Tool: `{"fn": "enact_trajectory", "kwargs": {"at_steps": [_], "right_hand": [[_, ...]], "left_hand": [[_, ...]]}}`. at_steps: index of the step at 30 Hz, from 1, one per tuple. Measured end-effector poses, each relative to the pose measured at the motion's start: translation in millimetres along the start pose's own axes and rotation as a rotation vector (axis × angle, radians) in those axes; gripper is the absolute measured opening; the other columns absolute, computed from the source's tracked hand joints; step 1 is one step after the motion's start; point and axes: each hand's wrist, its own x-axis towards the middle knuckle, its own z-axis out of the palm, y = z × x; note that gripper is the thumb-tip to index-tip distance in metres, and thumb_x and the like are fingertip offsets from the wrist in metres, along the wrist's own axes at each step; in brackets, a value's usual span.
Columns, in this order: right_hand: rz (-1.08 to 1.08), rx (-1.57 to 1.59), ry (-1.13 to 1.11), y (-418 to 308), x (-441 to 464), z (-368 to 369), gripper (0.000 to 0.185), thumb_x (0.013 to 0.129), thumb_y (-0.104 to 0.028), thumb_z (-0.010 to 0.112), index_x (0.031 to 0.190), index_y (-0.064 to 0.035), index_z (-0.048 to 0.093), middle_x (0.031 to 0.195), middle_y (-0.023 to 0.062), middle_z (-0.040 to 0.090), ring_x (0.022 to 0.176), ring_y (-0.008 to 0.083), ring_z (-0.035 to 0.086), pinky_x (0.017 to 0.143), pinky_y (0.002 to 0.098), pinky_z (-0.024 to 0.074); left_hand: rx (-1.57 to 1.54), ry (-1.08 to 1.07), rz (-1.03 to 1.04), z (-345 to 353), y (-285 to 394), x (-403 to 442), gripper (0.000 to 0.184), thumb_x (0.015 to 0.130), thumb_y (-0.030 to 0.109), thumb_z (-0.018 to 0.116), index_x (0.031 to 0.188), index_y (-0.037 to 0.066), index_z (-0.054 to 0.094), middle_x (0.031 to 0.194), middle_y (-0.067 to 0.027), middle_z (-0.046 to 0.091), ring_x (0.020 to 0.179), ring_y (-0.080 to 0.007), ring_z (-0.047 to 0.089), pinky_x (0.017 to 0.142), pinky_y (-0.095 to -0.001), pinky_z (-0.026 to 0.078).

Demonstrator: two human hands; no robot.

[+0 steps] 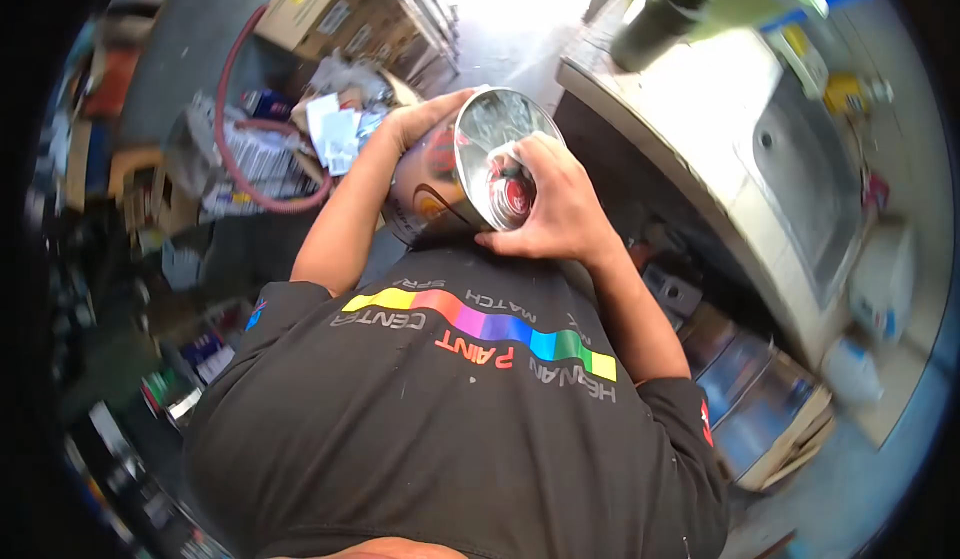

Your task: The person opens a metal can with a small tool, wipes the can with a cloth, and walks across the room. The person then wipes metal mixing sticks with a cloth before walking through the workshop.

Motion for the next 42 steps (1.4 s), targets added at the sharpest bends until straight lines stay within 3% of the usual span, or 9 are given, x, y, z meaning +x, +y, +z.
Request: {"fn": "enact_trajectory", "kwargs": {"at_steps": [4, 8, 10, 15, 19, 27, 29, 33, 42], "right_hand": [[-0.076, 0.157, -0.082, 21, 7, 6, 0.072, 0.048, -0.033, 0.089, 0.103, 0.0018, 0.059, 0.095, 0.0149, 0.055, 0.087, 0.0319, 0.057, 0.076, 0.0399, 0.0489], [-0.252, 0.102, -0.11, 24, 25, 2, 0.071, 0.048, -0.025, 0.089, 0.105, 0.0013, 0.057, 0.096, 0.0128, 0.054, 0.088, 0.0278, 0.055, 0.076, 0.0366, 0.0484], [-0.298, 0.119, -0.103, 28, 33, 9, 0.069, 0.048, -0.02, 0.089, 0.105, 0.0008, 0.056, 0.097, 0.0119, 0.053, 0.091, 0.0263, 0.054, 0.078, 0.0351, 0.0486], [-0.415, 0.036, -0.188, 9, 67, 31, 0.066, 0.048, -0.014, 0.087, 0.105, -0.0021, 0.056, 0.101, 0.011, 0.052, 0.094, 0.0265, 0.054, 0.082, 0.0349, 0.0481], [-0.436, -0.077, -0.327, -18, 98, 51, 0.065, 0.047, -0.012, 0.084, 0.106, -0.0057, 0.056, 0.104, 0.0115, 0.052, 0.098, 0.0341, 0.053, 0.085, 0.0407, 0.0472], [-0.405, -0.262, -0.46, -65, 157, 107, 0.06, 0.055, -0.013, 0.08, 0.11, -0.0046, 0.055, 0.106, 0.0123, 0.052, 0.102, 0.0335, 0.052, 0.087, 0.0405, 0.0486], [-0.402, -0.297, -0.499, -88, 169, 120, 0.065, 0.055, -0.014, 0.081, 0.113, -0.0031, 0.055, 0.107, 0.0128, 0.053, 0.102, 0.0329, 0.052, 0.089, 0.0404, 0.0484], [-0.472, -0.285, -0.509, -110, 190, 147, 0.073, 0.054, -0.017, 0.081, 0.12, -0.0009, 0.054, 0.109, 0.013, 0.053, 0.102, 0.0319, 0.052, 0.09, 0.0393, 0.048], [-0.644, -0.207, -0.525, -124, 215, 185, 0.076, 0.055, -0.023, 0.082, 0.124, -0.0016, 0.056, 0.115, 0.0108, 0.053, 0.102, 0.0289, 0.053, 0.086, 0.0378, 0.0509]], "left_hand": [[0.357, 0.335, 0.228, -16, -24, -18, 0.064, 0.1, 0.055, 0.047, 0.142, 0.008, 0.053, 0.149, -0.0076, 0.047, 0.13, -0.0167, 0.047, 0.112, -0.03, 0.033], [0.252, 0.577, 0.489, -72, -27, -86, 0.077, 0.096, 0.069, 0.04, 0.133, 0.004, 0.058, 0.134, -0.0133, 0.059, 0.123, -0.0197, 0.054, 0.11, -0.0332, 0.033], [0.055, 0.728, 0.515, -93, -46, -110, 0.075, 0.098, 0.066, 0.037, 0.131, 0.003, 0.058, 0.124, -0.0123, 0.064, 0.116, -0.0197, 0.059, 0.104, -0.0361, 0.042], [-0.632, 0.24, 0.699, -129, -114, -106, 0.068, 0.099, 0.058, 0.042, 0.129, -0.001, 0.057, 0.122, -0.0173, 0.065, 0.11, -0.0298, 0.062, 0.1, -0.0422, 0.048], [-0.868, 0.345, 0.839, -124, -128, -95, 0.065, 0.099, 0.055, 0.042, 0.129, -0.001, 0.057, 0.123, -0.0177, 0.064, 0.11, -0.0321, 0.063, 0.097, -0.0457, 0.05], [-1.032, -0.025, 0.926, -196, -138, -89, 0.075, 0.1, 0.059, 0.029, 0.143, -0.001, 0.043, 0.142, -0.0207, 0.051, 0.127, -0.0385, 0.052, 0.111, -0.0535, 0.037], [-0.879, 0.153, 0.943, -204, -139, -82, 0.075, 0.1, 0.06, 0.029, 0.145, 0.002, 0.042, 0.145, -0.0188, 0.048, 0.131, -0.0358, 0.049, 0.114, -0.0516, 0.034], [-0.718, 0.218, 1.152, -183, -127, -89, 0.067, 0.097, 0.051, 0.05, 0.145, 0.005, 0.041, 0.148, -0.0144, 0.044, 0.131, -0.027, 0.048, 0.113, -0.0437, 0.037], [-0.496, 0.451, 1.299, -168, -125, -119, 0.064, 0.096, 0.046, 0.053, 0.143, 0.004, 0.043, 0.146, -0.0146, 0.047, 0.129, -0.0261, 0.05, 0.111, -0.0421, 0.04]]}}
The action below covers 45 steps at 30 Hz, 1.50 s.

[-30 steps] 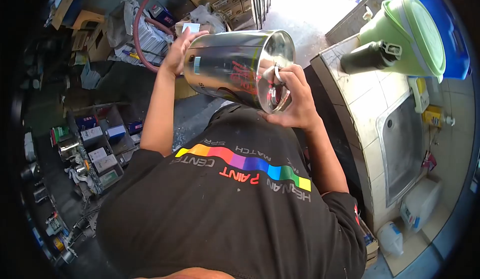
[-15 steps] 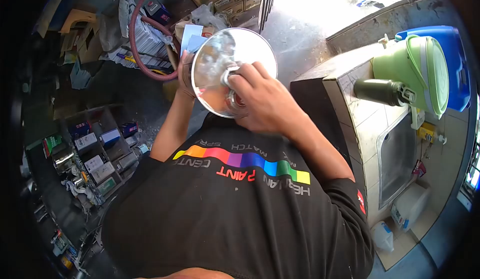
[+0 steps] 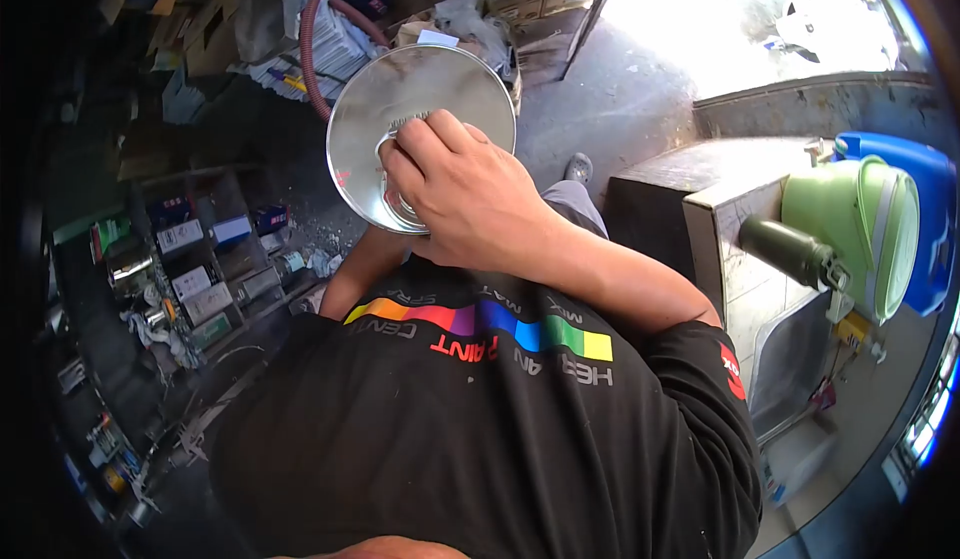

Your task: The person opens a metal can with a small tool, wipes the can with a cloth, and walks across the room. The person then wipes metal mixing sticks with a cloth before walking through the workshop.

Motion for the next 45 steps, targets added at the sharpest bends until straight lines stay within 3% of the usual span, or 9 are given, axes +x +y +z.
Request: {"fn": "enact_trajectory", "kwargs": {"at_steps": [19, 21, 24, 26, 28, 33, 36, 42, 45], "right_hand": [[-0.279, 0.219, 0.047, 88, 40, -35, 0.066, 0.057, -0.021, 0.076, 0.118, -0.0029, 0.058, 0.114, 0.0134, 0.055, 0.109, 0.0328, 0.052, 0.092, 0.0427, 0.0433], [-0.272, 0.399, 0.278, 153, 48, -30, 0.079, 0.052, -0.025, 0.076, 0.124, 0.0005, 0.052, 0.118, 0.0191, 0.052, 0.113, 0.0345, 0.051, 0.096, 0.0434, 0.042], [0.164, 1.315, 0.388, 218, 50, -3, 0.072, 0.075, -0.036, 0.075, 0.131, -0.0001, 0.047, 0.126, 0.0161, 0.056, 0.119, 0.0307, 0.054, 0.104, 0.0483, 0.0423], [0.333, 1.873, 0.381, 257, 58, 10, 0.071, 0.081, -0.046, 0.067, 0.135, -0.0035, 0.047, 0.133, 0.0154, 0.056, 0.125, 0.0328, 0.053, 0.107, 0.0522, 0.0412], [0.484, 2.04, 0.48, 265, 69, 24, 0.071, 0.083, -0.051, 0.061, 0.139, -0.0082, 0.048, 0.137, 0.0115, 0.055, 0.126, 0.0332, 0.053, 0.108, 0.0529, 0.0393], [0.527, 2.116, 0.434, 248, 75, 38, 0.062, 0.085, -0.046, 0.055, 0.139, -0.0147, 0.051, 0.144, 0.0079, 0.051, 0.133, 0.0324, 0.047, 0.11, 0.0537, 0.0361], [0.546, 2.279, 0.369, 264, 69, 57, 0.062, 0.084, -0.046, 0.056, 0.139, -0.0189, 0.052, 0.142, 0.0068, 0.054, 0.131, 0.0314, 0.049, 0.11, 0.0529, 0.0369], [0.677, 2.19, 0.368, 260, 68, 68, 0.065, 0.084, -0.049, 0.054, 0.137, -0.0113, 0.053, 0.139, 0.0117, 0.055, 0.128, 0.0332, 0.052, 0.109, 0.0516, 0.0407], [0.629, 2.238, 0.302, 251, 68, 68, 0.059, 0.087, -0.044, 0.049, 0.136, -0.0117, 0.054, 0.136, 0.0116, 0.058, 0.126, 0.0333, 0.054, 0.108, 0.0532, 0.0409]], "left_hand": [[-0.403, 0.219, 0.155, -16, 54, 30, 0.058, 0.095, 0.037, 0.059, 0.139, 0.002, 0.049, 0.141, -0.015, 0.053, 0.125, -0.0244, 0.056, 0.106, -0.0388, 0.046], [-0.318, 0.264, 0.179, -9, 70, 33, 0.057, 0.095, 0.036, 0.06, 0.138, 0.001, 0.049, 0.141, -0.0151, 0.053, 0.124, -0.0242, 0.056, 0.106, -0.0385, 0.046], [0.05, 0.519, 0.151, 36, 85, 45, 0.06, 0.095, 0.035, 0.06, 0.142, 0.002, 0.046, 0.145, -0.018, 0.047, 0.132, -0.0299, 0.048, 0.112, -0.0443, 0.038], [1.157, 0.452, 0.45, 74, 90, 65, 0.063, 0.093, 0.037, 0.063, 0.145, 0.007, 0.045, 0.147, -0.0218, 0.041, 0.136, -0.0374, 0.04, 0.115, -0.0487, 0.03], [1.52, 0.48, 0.442, 111, 90, 73, 0.062, 0.091, 0.037, 0.067, 0.145, 0.013, 0.049, 0.149, -0.0236, 0.037, 0.136, -0.0442, 0.037, 0.115, -0.0494, 0.028], [1.757, 0.483, 0.572, 139, 82, 80, 0.048, 0.09, 0.034, 0.068, 0.132, 0.012, 0.061, 0.145, -0.0251, 0.04, 0.131, -0.0494, 0.041, 0.114, -0.0523, 0.029], [1.854, 0.525, 0.549, 133, 79, 72, 0.046, 0.092, 0.023, 0.068, 0.133, 0.006, 0.059, 0.142, -0.0216, 0.047, 0.126, -0.0375, 0.052, 0.108, -0.047, 0.04], [1.565, 0.617, 0.709, 127, 70, 55, 0.063, 0.086, 0.009, 0.074, 0.139, -0.006, 0.043, 0.141, -0.0203, 0.039, 0.125, -0.0314, 0.051, 0.099, -0.0409, 0.051], [1.494, 0.679, 0.81, 128, 58, 53, 0.074, 0.081, 0.018, 0.079, 0.14, -0.004, 0.039, 0.14, -0.024, 0.038, 0.127, -0.0371, 0.047, 0.1, -0.0449, 0.047]]}}
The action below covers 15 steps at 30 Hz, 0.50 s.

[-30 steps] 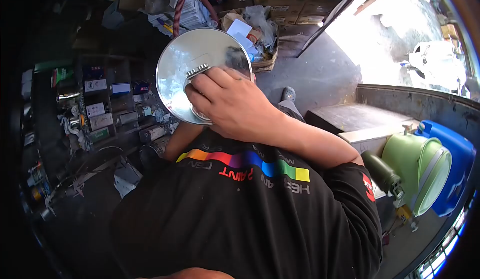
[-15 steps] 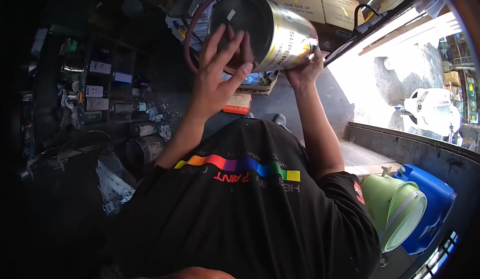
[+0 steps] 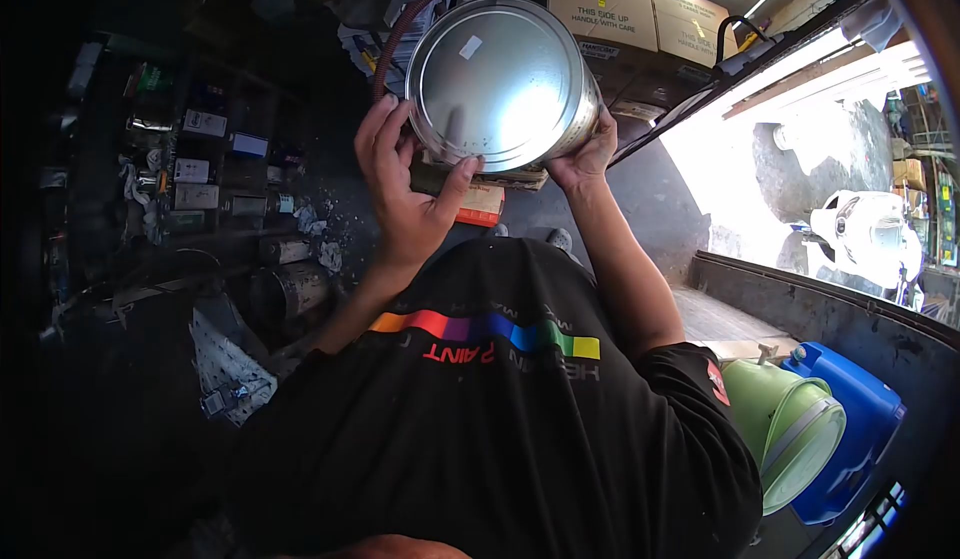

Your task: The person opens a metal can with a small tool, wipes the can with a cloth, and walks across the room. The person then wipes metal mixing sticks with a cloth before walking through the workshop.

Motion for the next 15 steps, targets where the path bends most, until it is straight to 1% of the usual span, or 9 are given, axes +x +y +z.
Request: {"fn": "enact_trajectory", "kwargs": {"at_steps": [1, 3, 4, 7, 9, 10, 13, 15], "right_hand": [[0.021, 0.007, 0.001, 3, 0, -2, 0.061, 0.087, -0.045, 0.048, 0.136, -0.0099, 0.054, 0.137, 0.012, 0.057, 0.126, 0.0339, 0.054, 0.108, 0.0537, 0.0408], [0.04, 0.062, -0.024, 8, 1, -7, 0.061, 0.087, -0.046, 0.049, 0.135, -0.0094, 0.054, 0.137, 0.0121, 0.057, 0.126, 0.0337, 0.054, 0.108, 0.0536, 0.0412], [0.054, 0.067, -0.009, 10, 0, -12, 0.061, 0.087, -0.046, 0.049, 0.135, -0.0092, 0.054, 0.136, 0.0121, 0.057, 0.126, 0.0337, 0.054, 0.108, 0.0535, 0.0413], [0.08, 0.076, 0.01, 12, 0, -17, 0.061, 0.086, -0.047, 0.049, 0.134, -0.0087, 0.054, 0.135, 0.012, 0.057, 0.125, 0.0333, 0.054, 0.108, 0.0529, 0.0415], [0.087, 0.074, 0.017, 14, -3, -17, 0.061, 0.086, -0.048, 0.05, 0.133, -0.0086, 0.054, 0.134, 0.0119, 0.058, 0.125, 0.0329, 0.054, 0.108, 0.0524, 0.0411], [0.087, 0.074, 0.017, 16, -5, -17, 0.06, 0.087, -0.048, 0.05, 0.132, -0.0084, 0.055, 0.133, 0.0114, 0.059, 0.123, 0.0323, 0.056, 0.107, 0.0511, 0.043], [0.097, 0.085, 0.033, 17, -7, -22, 0.056, 0.087, -0.046, 0.051, 0.128, -0.008, 0.057, 0.128, 0.0101, 0.062, 0.117, 0.0306, 0.06, 0.101, 0.0469, 0.049], [0.123, 0.107, 0.055, 17, -6, -27, 0.052, 0.088, -0.044, 0.052, 0.125, -0.0079, 0.059, 0.125, 0.0092, 0.064, 0.113, 0.0294, 0.063, 0.096, 0.0436, 0.0535]], "left_hand": [[-0.037, 0.026, -0.009, 2, 1, -2, 0.078, 0.08, 0.02, 0.08, 0.141, -0.004, 0.038, 0.14, -0.0247, 0.037, 0.128, -0.0381, 0.045, 0.1, -0.0458, 0.046], [-0.175, 0.039, -0.067, 4, 6, -6, 0.083, 0.079, 0.02, 0.081, 0.143, -0.005, 0.033, 0.142, -0.0245, 0.034, 0.129, -0.0374, 0.044, 0.102, -0.0461, 0.045], [-0.161, -0.003, -0.062, 1, 3, -7, 0.085, 0.079, 0.019, 0.08, 0.144, -0.006, 0.03, 0.142, -0.0248, 0.034, 0.131, -0.0365, 0.042, 0.104, -0.0451, 0.043], [-0.139, -0.064, -0.05, -4, 0, -10, 0.083, 0.077, 0.015, 0.078, 0.143, -0.006, 0.032, 0.141, -0.0254, 0.035, 0.131, -0.0384, 0.042, 0.106, -0.0463, 0.041], [-0.086, -0.101, -0.014, -6, 5, -9, 0.082, 0.079, 0.01, 0.075, 0.144, -0.006, 0.029, 0.142, -0.023, 0.033, 0.132, -0.0348, 0.042, 0.108, -0.0444, 0.041], [-0.061, -0.121, 0.005, -6, 7, -9, 0.081, 0.08, 0.007, 0.074, 0.145, -0.006, 0.027, 0.142, -0.0219, 0.031, 0.133, -0.033, 0.041, 0.109, -0.0435, 0.04], [-0.038, -0.066, 0.008, -5, 6, -14, 0.083, 0.072, 0.011, 0.078, 0.141, -0.006, 0.035, 0.137, -0.0252, 0.041, 0.132, -0.042, 0.041, 0.109, -0.0485, 0.037], [-0.052, -0.047, -0.009, -3, 6, -15, 0.072, 0.073, 0.01, 0.079, 0.133, -0.003, 0.043, 0.135, -0.0238, 0.043, 0.131, -0.0415, 0.042, 0.108, -0.0481, 0.038]]}}
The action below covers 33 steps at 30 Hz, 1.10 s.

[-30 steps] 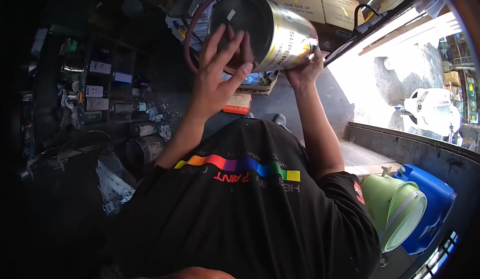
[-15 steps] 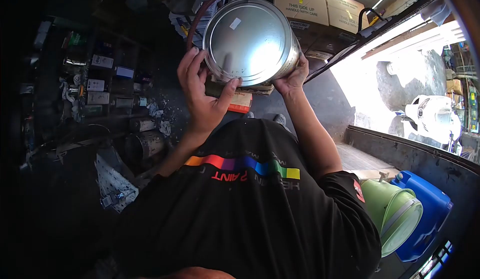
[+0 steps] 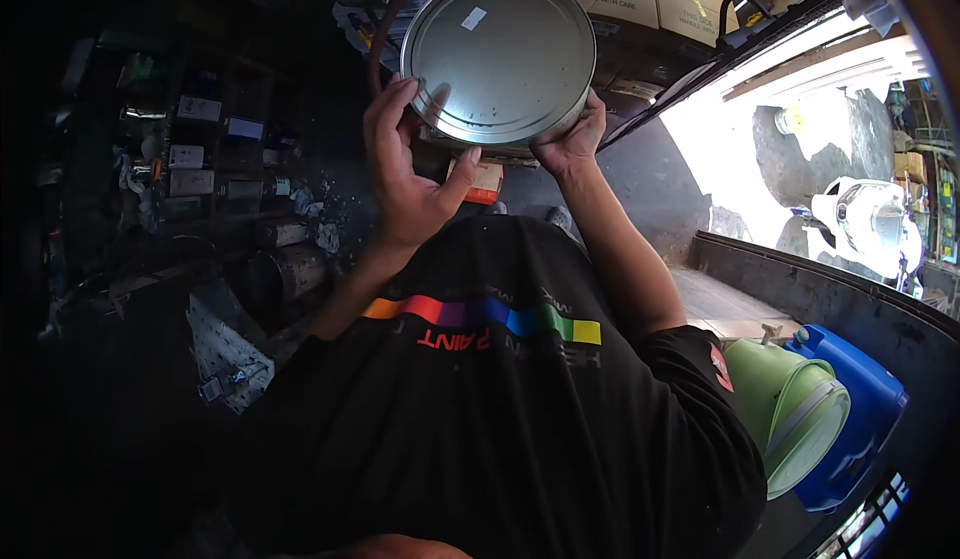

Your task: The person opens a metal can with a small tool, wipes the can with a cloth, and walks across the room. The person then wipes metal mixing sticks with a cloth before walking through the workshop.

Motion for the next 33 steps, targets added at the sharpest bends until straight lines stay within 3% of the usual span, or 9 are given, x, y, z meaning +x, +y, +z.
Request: {"fn": "enact_trajectory", "kwargs": {"at_steps": [3, 7, 11, 17, 21, 25, 28, 31, 33], "right_hand": [[0.109, 0.158, -0.09, -4, -8, -2, 0.049, 0.089, -0.042, 0.051, 0.124, -0.0081, 0.06, 0.12, 0.0083, 0.066, 0.107, 0.0279, 0.066, 0.089, 0.04, 0.0571], [0.089, -0.061, 0.004, -1, -15, 9, 0.053, 0.091, -0.043, 0.048, 0.127, -0.0073, 0.058, 0.122, 0.0119, 0.064, 0.108, 0.0309, 0.064, 0.093, 0.0435, 0.0553], [0.117, -0.109, 0.083, -1, -28, 21, 0.062, 0.091, -0.047, 0.045, 0.136, -0.0049, 0.051, 0.133, 0.0161, 0.058, 0.119, 0.0336, 0.058, 0.103, 0.0512, 0.0468], [0.097, -0.238, -0.163, -19, -45, 29, 0.065, 0.09, -0.038, 0.062, 0.141, -0.0026, 0.045, 0.137, 0.0182, 0.055, 0.127, 0.0341, 0.053, 0.11, 0.049, 0.0404], [0.103, -0.443, -0.105, -37, -43, 28, 0.06, 0.087, -0.022, 0.07, 0.136, 0.0041, 0.047, 0.135, 0.0191, 0.056, 0.123, 0.031, 0.056, 0.108, 0.0434, 0.042], [-0.163, -1.257, 0.009, -75, -8, 21, 0.058, 0.066, -0.021, 0.087, 0.11, 0.003, 0.058, 0.121, 0.0179, 0.059, 0.113, 0.0306, 0.057, 0.096, 0.0427, 0.0467], [-0.598, -2.139, 0.061, -84, -3, 56, 0.069, 0.055, -0.025, 0.09, 0.108, 0.0039, 0.058, 0.113, 0.0208, 0.058, 0.108, 0.0367, 0.057, 0.093, 0.0439, 0.0475], [-0.647, -2.285, -0.103, -95, 17, 57, 0.071, 0.054, -0.027, 0.087, 0.11, 0.0045, 0.056, 0.11, 0.0228, 0.054, 0.106, 0.0407, 0.055, 0.091, 0.0461, 0.0475], [-0.734, -2.348, -0.137, -102, 33, 64, 0.068, 0.056, -0.025, 0.086, 0.11, 0.0039, 0.055, 0.109, 0.0224, 0.053, 0.105, 0.0401, 0.054, 0.09, 0.0473, 0.047]], "left_hand": [[0.026, 0.015, 0.039, 0, -8, -1, 0.053, 0.075, 0.011, 0.081, 0.118, 0.0, 0.053, 0.133, -0.0211, 0.046, 0.129, -0.0402, 0.045, 0.107, -0.0476, 0.039], [0.004, 0.02, -0.087, -2, -13, -1, 0.037, 0.077, 0.013, 0.082, 0.102, 0.003, 0.057, 0.131, -0.0177, 0.047, 0.124, -0.038, 0.05, 0.107, -0.0469, 0.039], [-0.047, 0.042, -0.1, 0, -25, 3, 0.042, 0.083, 0.0, 0.077, 0.114, 0.0, 0.049, 0.131, -0.0136, 0.044, 0.104, -0.016, 0.058, 0.088, -0.0281, 0.051], [-0.426, 0.161, -0.489, 0, -69, -12, 0.043, 0.085, 0.008, 0.079, 0.114, 0.001, 0.048, 0.116, -0.0103, 0.057, 0.101, -0.0144, 0.061, 0.085, -0.0276, 0.051], [-0.409, 0.201, -0.692, 3, -91, -32, 0.042, 0.086, 0.012, 0.078, 0.114, 0.0, 0.048, 0.104, -0.0083, 0.063, 0.097, -0.0124, 0.061, 0.086, -0.0253, 0.049], [-0.248, 0.222, -0.831, 25, -125, -81, 0.042, 0.086, 0.015, 0.079, 0.114, 0.002, 0.051, 0.106, -0.0101, 0.062, 0.103, -0.0164, 0.06, 0.087, -0.0295, 0.049], [-0.004, -0.124, -0.833, 21, -139, -119, 0.045, 0.085, 0.019, 0.078, 0.119, 0.003, 0.053, 0.119, -0.0128, 0.059, 0.111, -0.0192, 0.058, 0.089, -0.0318, 0.049], [0.346, -0.323, -0.534, 18, -172, -170, 0.048, 0.081, 0.023, 0.081, 0.117, 0.004, 0.056, 0.118, -0.0132, 0.06, 0.11, -0.0229, 0.059, 0.089, -0.0357, 0.049], [0.307, -0.43, -0.653, 12, -194, -197, 0.049, 0.079, 0.027, 0.082, 0.114, 0.004, 0.058, 0.116, -0.0153, 0.062, 0.107, -0.025, 0.061, 0.088, -0.0377, 0.05]]}}
